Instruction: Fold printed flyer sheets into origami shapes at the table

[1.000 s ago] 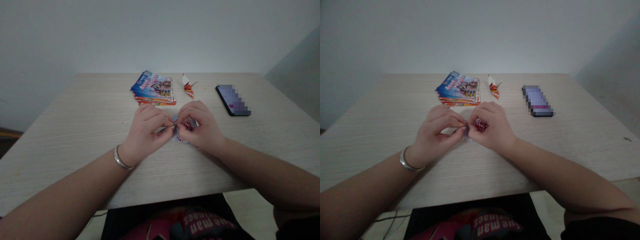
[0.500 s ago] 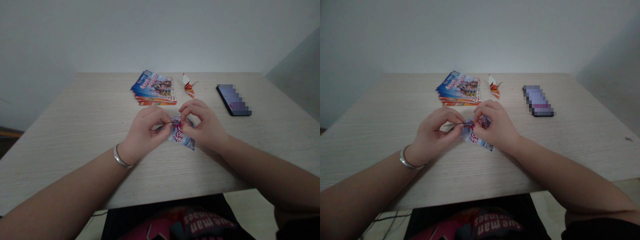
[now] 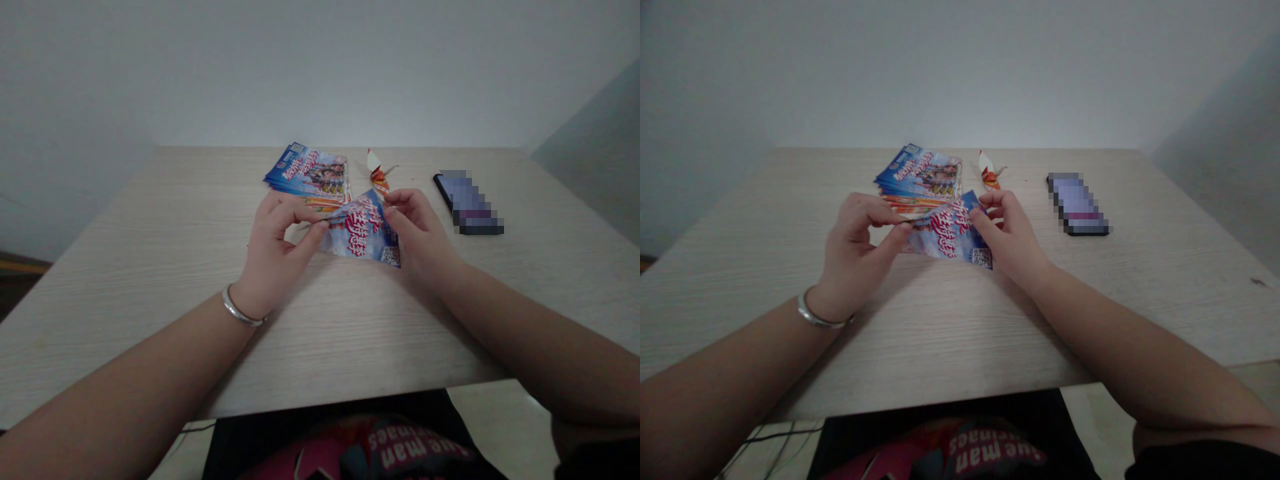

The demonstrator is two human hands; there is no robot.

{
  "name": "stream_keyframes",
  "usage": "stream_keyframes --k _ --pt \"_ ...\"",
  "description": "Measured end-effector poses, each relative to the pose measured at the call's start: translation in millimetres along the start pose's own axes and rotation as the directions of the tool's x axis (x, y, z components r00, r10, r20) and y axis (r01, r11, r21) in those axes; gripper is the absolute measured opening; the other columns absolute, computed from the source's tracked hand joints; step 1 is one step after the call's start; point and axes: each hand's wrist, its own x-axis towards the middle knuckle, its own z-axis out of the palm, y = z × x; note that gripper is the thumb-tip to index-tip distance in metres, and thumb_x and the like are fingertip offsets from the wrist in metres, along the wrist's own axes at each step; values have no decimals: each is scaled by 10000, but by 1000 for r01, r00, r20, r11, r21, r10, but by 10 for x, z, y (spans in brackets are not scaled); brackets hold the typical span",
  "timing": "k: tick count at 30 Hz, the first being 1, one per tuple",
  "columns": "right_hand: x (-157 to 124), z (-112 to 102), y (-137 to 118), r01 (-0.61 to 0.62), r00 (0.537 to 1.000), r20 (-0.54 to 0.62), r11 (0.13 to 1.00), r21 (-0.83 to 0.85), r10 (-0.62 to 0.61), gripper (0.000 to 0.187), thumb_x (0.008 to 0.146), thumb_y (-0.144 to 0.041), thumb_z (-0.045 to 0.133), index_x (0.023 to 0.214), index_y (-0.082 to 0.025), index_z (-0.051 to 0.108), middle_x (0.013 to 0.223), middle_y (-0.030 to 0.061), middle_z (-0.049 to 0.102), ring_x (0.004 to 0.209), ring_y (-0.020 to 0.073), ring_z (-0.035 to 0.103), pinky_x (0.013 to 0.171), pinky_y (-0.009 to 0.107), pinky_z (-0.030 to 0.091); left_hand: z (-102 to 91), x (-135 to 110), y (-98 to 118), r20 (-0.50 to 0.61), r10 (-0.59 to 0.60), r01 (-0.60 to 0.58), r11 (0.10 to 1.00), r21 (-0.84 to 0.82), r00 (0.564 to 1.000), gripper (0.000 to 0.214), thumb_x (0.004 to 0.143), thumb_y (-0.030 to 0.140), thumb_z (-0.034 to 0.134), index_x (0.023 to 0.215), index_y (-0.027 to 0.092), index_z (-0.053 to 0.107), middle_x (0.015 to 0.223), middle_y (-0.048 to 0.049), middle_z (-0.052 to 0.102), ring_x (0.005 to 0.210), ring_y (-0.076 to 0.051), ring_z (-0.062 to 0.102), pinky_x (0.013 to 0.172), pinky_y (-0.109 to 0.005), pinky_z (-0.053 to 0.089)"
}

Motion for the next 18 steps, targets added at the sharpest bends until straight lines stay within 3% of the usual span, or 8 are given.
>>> stream_keyframes --k 2,5,7,10,14,16,18 --pt "13 -3 35 -73 997 31 994 80 71 217 958 -440 556 1105 -286 515 977 7 650 804 149 637 648 297 536 0 6 -22 -3 8 -9 1000 -1 1000 65 871 197 682 835 205 629 831 -1 622 805 -155 571 739 -326 496" --pt "31 -14 -28 -215 976 71 946 244 204 363 866 -454 682 1147 -298 515 957 -1 686 831 174 667 721 352 574 0 21 -25 87 10 -7 999 -41 996 46 869 176 657 835 200 638 761 15 605 712 -134 537 669 -297 463" --pt "47 -30 -109 -284 959 84 902 324 272 456 811 -418 743 1194 -313 518 946 -6 705 851 186 677 789 385 584 0 30 -10 156 10 1 998 -67 988 41 865 158 638 844 193 638 756 13 600 722 -137 545 685 -301 463" --pt "76 -57 -205 -295 954 77 869 398 289 499 767 -379 779 1203 -330 541 1005 -5 718 921 200 678 870 420 576 10 27 7 184 -9 28 994 -105 983 55 869 150 618 866 195 649 802 -5 618 803 -155 581 766 -324 489" --pt "95 -74 -238 -255 967 96 856 450 237 403 736 -363 791 1090 -327 599 1043 -22 714 967 195 668 937 425 547 67 -41 -76 111 -204 225 947 -229 973 202 881 212 620 1082 227 630 1067 -50 626 960 -181 603 858 -360 529" --pt "86 -76 -227 -243 970 117 860 449 213 317 733 -374 789 998 -315 624 993 -28 711 926 188 665 927 413 546 109 -85 -165 92 -335 347 889 -299 938 379 887 273 642 1251 267 534 1250 -76 576 1071 -203 597 875 -369 548" --pt "70 -78 -209 -237 970 142 880 411 195 242 747 -406 777 907 -300 629 931 -24 702 891 189 659 921 413 544 143 -111 -245 143 -402 425 820 -384 904 471 901 352 653 1326 299 455 1306 -83 561 1148 -218 590 919 -385 551"
